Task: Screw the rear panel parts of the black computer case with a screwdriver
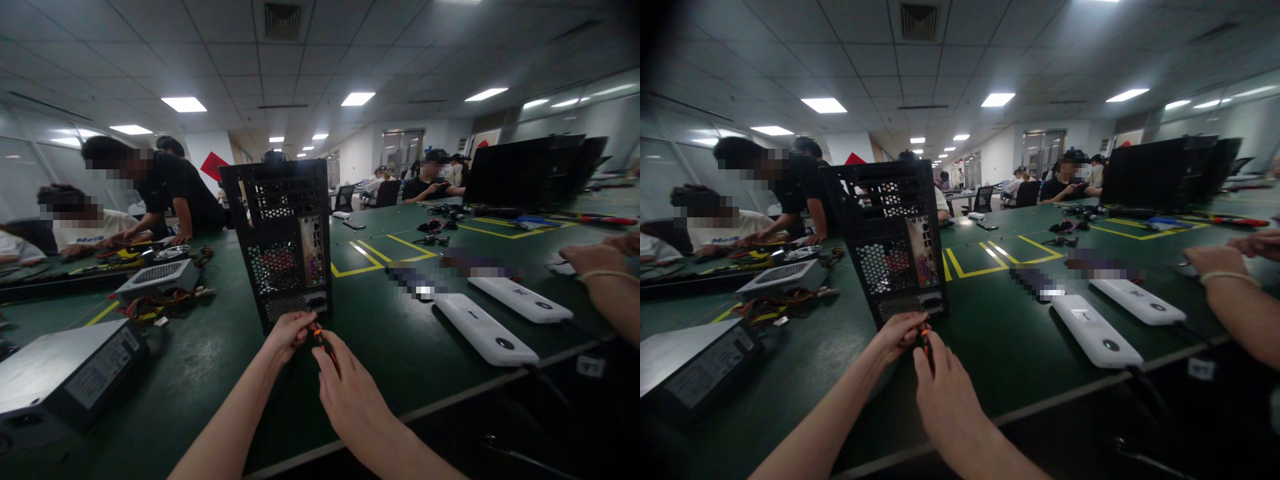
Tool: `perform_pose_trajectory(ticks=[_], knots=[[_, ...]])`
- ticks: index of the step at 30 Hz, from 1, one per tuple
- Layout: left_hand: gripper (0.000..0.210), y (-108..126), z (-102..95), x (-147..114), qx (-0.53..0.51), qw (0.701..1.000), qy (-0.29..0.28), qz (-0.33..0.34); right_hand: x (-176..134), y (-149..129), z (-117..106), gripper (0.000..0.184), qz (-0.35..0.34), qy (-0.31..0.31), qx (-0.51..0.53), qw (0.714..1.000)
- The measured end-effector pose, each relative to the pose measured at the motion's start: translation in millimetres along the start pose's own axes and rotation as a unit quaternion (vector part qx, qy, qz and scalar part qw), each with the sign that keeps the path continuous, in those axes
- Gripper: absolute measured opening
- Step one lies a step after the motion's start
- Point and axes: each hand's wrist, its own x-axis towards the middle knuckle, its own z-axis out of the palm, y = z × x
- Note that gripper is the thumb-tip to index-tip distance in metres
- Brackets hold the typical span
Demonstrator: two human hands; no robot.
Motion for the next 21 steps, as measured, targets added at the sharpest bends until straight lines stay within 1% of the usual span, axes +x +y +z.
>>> perform_pose_trajectory(ticks=[2, 7, 9, 11, 13, 15, 19, 21], knots=[[0.028, -1, -0.9, 0, 0.002, 1.000, 0.005, 0.003, -2, 0, 3, 0.032, -0.011, -0.004, -0.004, 1.000], [0.031, 2, -0.7, -3, 0.009, 1.000, -0.012, 0.013, 1, 3, 4, 0.024, 0.031, -0.013, -0.010, 0.999], [0.031, 2, -0.4, -2, 0.013, 1.000, -0.015, 0.017, 1, 1, 4, 0.025, 0.022, -0.005, -0.022, 1.000], [0.030, 2, -0.2, -1, 0.028, 0.999, -0.006, 0.014, -1, -2, 6, 0.030, -0.007, 0.016, -0.030, 0.999], [0.031, 2, -0.1, 0, 0.037, 0.999, 0.009, 0.009, -3, -3, 8, 0.031, -0.029, 0.028, -0.012, 0.999], [0.031, 1, -0.2, 0, 0.031, 0.999, 0.015, 0.006, -2, -2, 8, 0.029, -0.026, 0.026, 0.006, 0.999], [0.030, 1, -2.2, -1, 0.005, 1.000, -0.023, 0.005, 4, 3, 1, 0.026, 0.023, -0.002, -0.020, 1.000], [0.027, 1, -3.5, -1, -0.011, 0.999, -0.038, 0.008, 5, 3, -2, 0.026, 0.018, -0.010, -0.007, 1.000]])
